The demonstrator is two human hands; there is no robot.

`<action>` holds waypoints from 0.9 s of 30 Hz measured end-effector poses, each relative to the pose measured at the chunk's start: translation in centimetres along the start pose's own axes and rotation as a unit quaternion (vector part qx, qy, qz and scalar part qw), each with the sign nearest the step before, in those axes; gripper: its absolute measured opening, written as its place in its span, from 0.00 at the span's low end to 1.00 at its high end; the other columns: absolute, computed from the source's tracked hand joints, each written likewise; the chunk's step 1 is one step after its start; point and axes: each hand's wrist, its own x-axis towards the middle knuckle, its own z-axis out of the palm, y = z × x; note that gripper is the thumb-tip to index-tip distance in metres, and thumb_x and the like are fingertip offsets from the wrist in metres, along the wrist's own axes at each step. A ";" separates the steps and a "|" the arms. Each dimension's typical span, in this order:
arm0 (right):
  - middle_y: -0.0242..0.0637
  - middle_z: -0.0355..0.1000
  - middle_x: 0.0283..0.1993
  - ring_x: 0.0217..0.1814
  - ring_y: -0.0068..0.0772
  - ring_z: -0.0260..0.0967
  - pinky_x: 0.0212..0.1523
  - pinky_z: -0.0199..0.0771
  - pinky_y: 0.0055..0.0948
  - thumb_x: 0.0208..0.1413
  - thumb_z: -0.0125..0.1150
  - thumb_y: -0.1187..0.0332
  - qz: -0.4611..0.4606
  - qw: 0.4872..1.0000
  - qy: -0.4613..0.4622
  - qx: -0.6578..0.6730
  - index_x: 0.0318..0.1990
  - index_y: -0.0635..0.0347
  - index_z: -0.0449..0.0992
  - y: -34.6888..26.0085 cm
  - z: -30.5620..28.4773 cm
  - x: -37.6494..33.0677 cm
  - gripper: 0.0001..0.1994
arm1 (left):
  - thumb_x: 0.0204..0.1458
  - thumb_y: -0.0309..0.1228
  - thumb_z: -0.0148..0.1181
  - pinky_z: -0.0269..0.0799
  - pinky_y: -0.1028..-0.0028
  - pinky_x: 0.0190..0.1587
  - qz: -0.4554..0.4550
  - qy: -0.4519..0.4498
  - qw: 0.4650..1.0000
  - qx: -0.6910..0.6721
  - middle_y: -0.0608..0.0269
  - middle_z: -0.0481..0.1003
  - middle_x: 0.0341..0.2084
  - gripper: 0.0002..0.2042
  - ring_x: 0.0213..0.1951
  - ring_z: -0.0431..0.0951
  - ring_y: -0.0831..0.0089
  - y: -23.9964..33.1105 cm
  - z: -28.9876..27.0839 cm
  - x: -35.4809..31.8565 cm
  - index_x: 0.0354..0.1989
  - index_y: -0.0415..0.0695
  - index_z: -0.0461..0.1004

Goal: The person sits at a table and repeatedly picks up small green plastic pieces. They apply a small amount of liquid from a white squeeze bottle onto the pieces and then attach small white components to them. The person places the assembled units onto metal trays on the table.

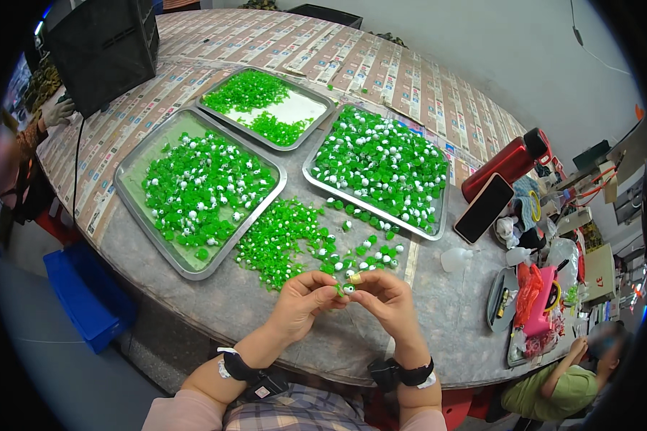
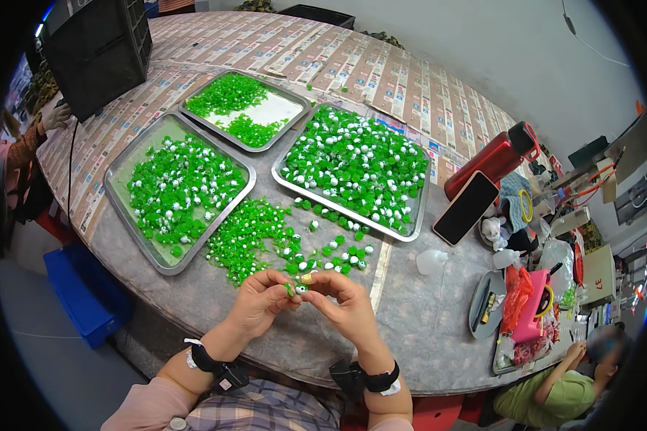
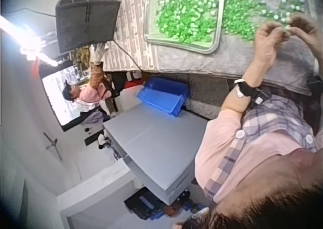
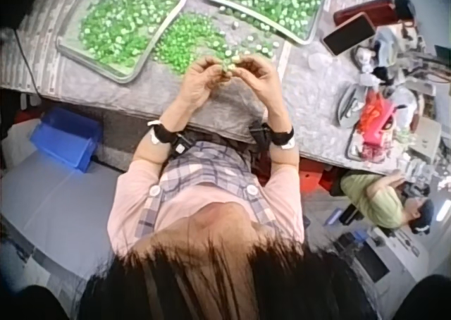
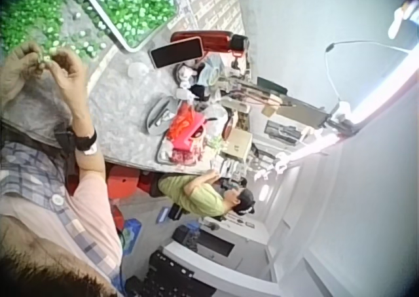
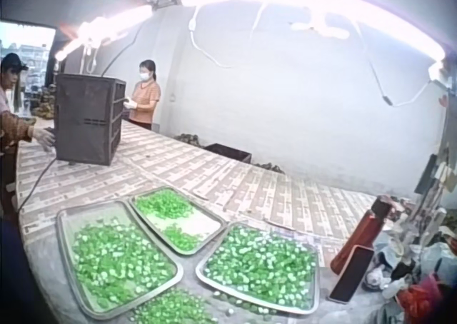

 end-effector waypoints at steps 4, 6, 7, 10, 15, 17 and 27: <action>0.33 0.70 0.33 0.36 0.21 0.67 0.38 0.66 0.20 0.43 0.57 0.75 0.037 0.999 -0.027 -0.030 0.36 0.65 0.68 -0.3 -0.7 -0.1 0.10 | 0.46 0.25 0.53 0.71 0.76 0.34 -0.011 0.005 1.000 0.014 0.59 0.72 0.27 0.06 0.30 0.74 0.73 0.1 0.3 -0.1 0.32 0.39 0.68; 0.34 0.70 0.34 0.36 0.22 0.67 0.38 0.66 0.20 0.43 0.57 0.76 0.034 0.999 -0.028 -0.026 0.36 0.65 0.69 -0.1 -0.8 -0.1 0.10 | 0.46 0.25 0.53 0.71 0.77 0.34 -0.010 0.014 1.000 0.024 0.59 0.72 0.26 0.05 0.29 0.74 0.74 0.2 0.5 -0.1 0.32 0.39 0.68; 0.34 0.70 0.34 0.36 0.22 0.67 0.38 0.66 0.20 0.42 0.57 0.76 0.025 0.999 -0.022 -0.012 0.36 0.65 0.69 0.1 -0.8 -0.1 0.10 | 0.46 0.25 0.53 0.71 0.78 0.33 -0.007 0.019 0.999 0.030 0.60 0.72 0.26 0.05 0.29 0.74 0.74 0.2 0.6 0.0 0.31 0.39 0.68; 0.35 0.70 0.34 0.36 0.23 0.68 0.38 0.67 0.20 0.42 0.58 0.77 -0.005 1.000 0.004 0.026 0.35 0.65 0.69 0.0 -1.0 -0.2 0.10 | 0.45 0.23 0.53 0.71 0.77 0.33 0.009 0.050 0.994 0.097 0.60 0.72 0.26 0.04 0.28 0.74 0.74 0.1 0.9 0.0 0.30 0.39 0.68; 0.35 0.70 0.34 0.36 0.23 0.68 0.38 0.67 0.20 0.41 0.58 0.78 -0.009 1.000 0.011 0.013 0.35 0.64 0.69 -0.6 -0.6 -0.4 0.10 | 0.44 0.22 0.53 0.72 0.76 0.32 0.044 0.058 0.987 0.146 0.61 0.72 0.26 0.04 0.28 0.73 0.74 -0.2 0.9 0.0 0.30 0.38 0.69; 0.35 0.70 0.34 0.36 0.23 0.68 0.38 0.67 0.20 0.41 0.58 0.78 -0.011 1.000 0.013 0.008 0.34 0.64 0.69 -0.3 -0.7 -0.4 0.10 | 0.44 0.22 0.53 0.71 0.77 0.32 0.044 0.060 0.986 0.151 0.61 0.72 0.26 0.04 0.28 0.73 0.75 -0.1 1.0 0.0 0.29 0.38 0.69; 0.35 0.70 0.33 0.35 0.23 0.68 0.37 0.67 0.19 0.42 0.58 0.77 0.006 1.000 0.004 -0.029 0.33 0.66 0.70 -0.2 -0.4 -0.5 0.09 | 0.41 0.19 0.55 0.68 0.80 0.31 0.206 0.067 0.896 0.388 0.61 0.71 0.26 0.03 0.28 0.71 0.76 -0.4 1.3 -0.4 0.26 0.38 0.71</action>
